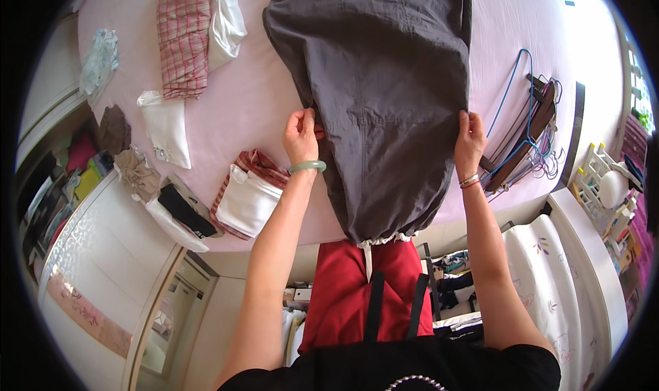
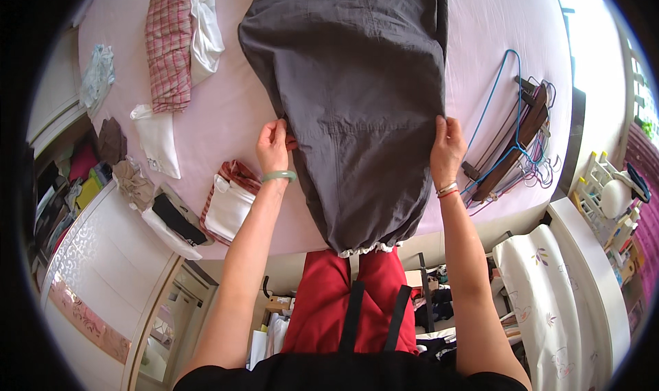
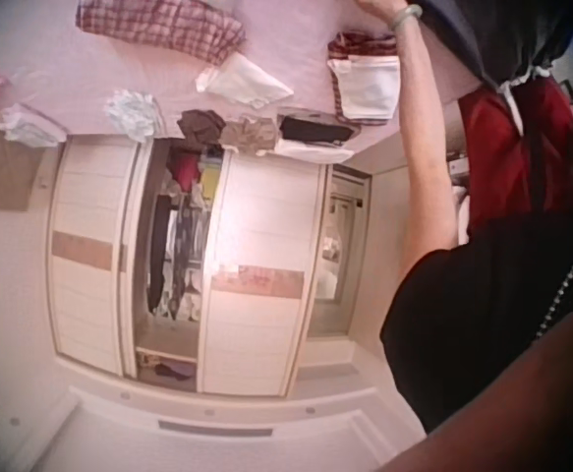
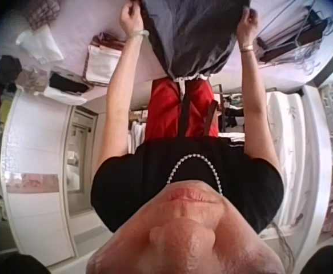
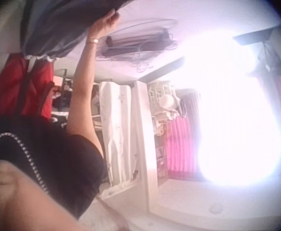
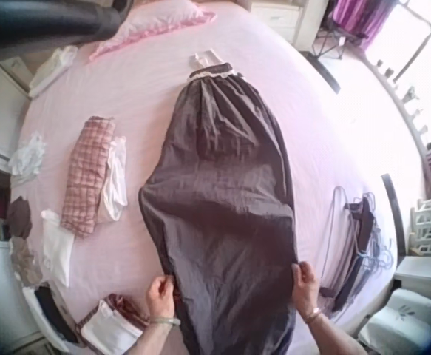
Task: The person folds a pair of dark grey shorts on a bed, smoothing the fabric and aligning the edges before placing them into a wardrobe. They then pick up a folded black garment and a white cloth, placing them into the wardrobe as well. Finally, the person walks to another room and places the white cloth on a different bed.
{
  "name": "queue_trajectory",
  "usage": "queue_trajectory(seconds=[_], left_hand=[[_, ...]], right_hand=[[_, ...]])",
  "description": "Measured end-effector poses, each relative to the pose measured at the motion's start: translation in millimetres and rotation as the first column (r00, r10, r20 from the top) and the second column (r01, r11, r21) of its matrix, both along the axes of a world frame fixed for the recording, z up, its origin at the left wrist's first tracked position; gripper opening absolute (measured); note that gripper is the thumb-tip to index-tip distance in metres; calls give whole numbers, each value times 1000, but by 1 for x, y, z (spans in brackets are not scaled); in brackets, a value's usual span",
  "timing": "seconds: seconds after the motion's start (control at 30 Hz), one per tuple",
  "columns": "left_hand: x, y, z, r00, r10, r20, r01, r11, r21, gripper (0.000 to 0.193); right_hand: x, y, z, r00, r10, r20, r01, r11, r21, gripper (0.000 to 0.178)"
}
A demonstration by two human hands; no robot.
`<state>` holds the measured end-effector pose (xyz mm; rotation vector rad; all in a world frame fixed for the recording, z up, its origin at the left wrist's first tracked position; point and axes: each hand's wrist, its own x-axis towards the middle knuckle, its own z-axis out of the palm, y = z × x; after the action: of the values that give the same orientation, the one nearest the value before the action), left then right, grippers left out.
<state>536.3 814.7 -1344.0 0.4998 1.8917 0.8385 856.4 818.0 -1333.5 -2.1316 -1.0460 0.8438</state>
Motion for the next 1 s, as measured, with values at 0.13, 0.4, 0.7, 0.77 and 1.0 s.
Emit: queue_trajectory(seconds=[0.13, 0.4, 0.7, 0.77, 1.0], left_hand=[[-1, -47, 7, 990, 130, -58, -134, 988, -77, 27], [29, -133, 51, 988, 5, -156, -1, 1000, 24, 28], [19, -77, 22, 918, -124, -377, 129, 992, -13, 42], [21, -68, 24, 872, -229, -433, 201, 973, -110, 41], [8, -88, 16, 994, 110, 7, -110, 992, 62, 18]], right_hand=[[4, -52, 0, 994, 86, 65, -79, 990, -116, 27], [-17, -116, 45, 999, -51, 1, 51, 998, -43, 41], [3, -62, 27, 879, 244, 409, -200, 969, -148, 37], [8, -49, 21, 804, 335, 492, -248, 940, -233, 37], [53, -71, -6, 995, -92, 30, 96, 981, -171, 35]])
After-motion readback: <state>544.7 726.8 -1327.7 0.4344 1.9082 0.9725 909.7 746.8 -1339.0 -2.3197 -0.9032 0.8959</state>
